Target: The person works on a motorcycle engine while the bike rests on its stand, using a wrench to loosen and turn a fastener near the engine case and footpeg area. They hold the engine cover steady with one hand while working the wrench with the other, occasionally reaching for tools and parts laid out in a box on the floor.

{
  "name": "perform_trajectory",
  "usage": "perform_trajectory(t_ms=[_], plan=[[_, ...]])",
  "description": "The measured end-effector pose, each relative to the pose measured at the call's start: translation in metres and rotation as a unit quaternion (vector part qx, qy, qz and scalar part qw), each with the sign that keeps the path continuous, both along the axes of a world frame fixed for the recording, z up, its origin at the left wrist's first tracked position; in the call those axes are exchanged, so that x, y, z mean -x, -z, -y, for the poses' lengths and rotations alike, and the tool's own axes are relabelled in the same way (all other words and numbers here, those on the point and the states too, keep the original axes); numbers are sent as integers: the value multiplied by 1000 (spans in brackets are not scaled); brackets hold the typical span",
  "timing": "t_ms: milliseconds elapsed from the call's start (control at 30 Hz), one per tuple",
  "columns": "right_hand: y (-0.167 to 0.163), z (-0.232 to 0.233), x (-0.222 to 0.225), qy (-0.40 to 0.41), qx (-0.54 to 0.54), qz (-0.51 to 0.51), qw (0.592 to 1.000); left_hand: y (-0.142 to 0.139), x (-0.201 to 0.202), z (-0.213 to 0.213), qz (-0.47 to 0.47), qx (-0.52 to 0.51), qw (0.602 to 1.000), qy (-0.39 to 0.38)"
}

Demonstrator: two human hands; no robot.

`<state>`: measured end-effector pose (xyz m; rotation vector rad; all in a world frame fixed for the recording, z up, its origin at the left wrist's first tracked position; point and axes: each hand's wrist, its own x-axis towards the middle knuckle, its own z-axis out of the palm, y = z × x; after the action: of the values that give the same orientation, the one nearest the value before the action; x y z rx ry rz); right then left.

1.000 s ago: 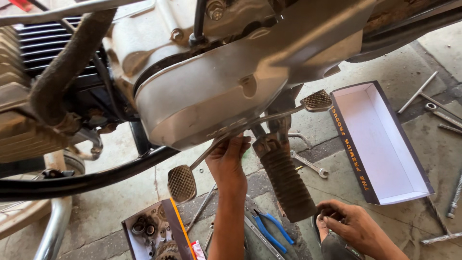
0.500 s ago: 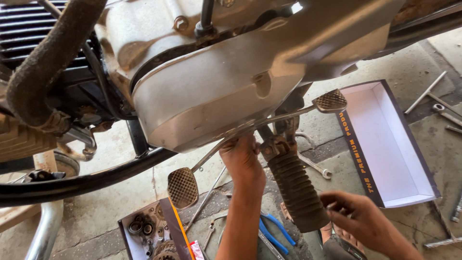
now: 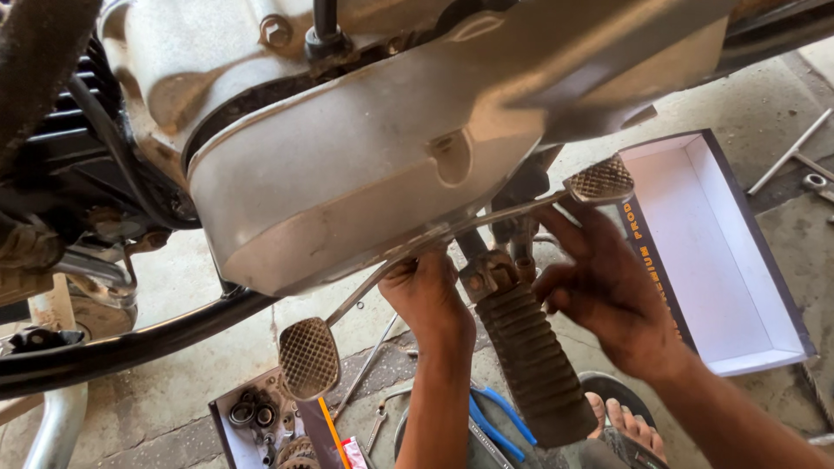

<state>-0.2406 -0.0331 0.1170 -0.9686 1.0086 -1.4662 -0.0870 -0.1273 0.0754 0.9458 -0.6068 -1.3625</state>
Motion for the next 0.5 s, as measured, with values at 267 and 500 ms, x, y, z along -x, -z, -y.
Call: perform_trajectory(t_ms=[267, 500], plan=[[11, 19, -7, -15, 37, 84, 996, -7, 0, -4, -53, -15, 998, 7], [-8, 22, -30, 76, -33, 40, 996, -11, 11, -13, -8, -34, 999, -34]])
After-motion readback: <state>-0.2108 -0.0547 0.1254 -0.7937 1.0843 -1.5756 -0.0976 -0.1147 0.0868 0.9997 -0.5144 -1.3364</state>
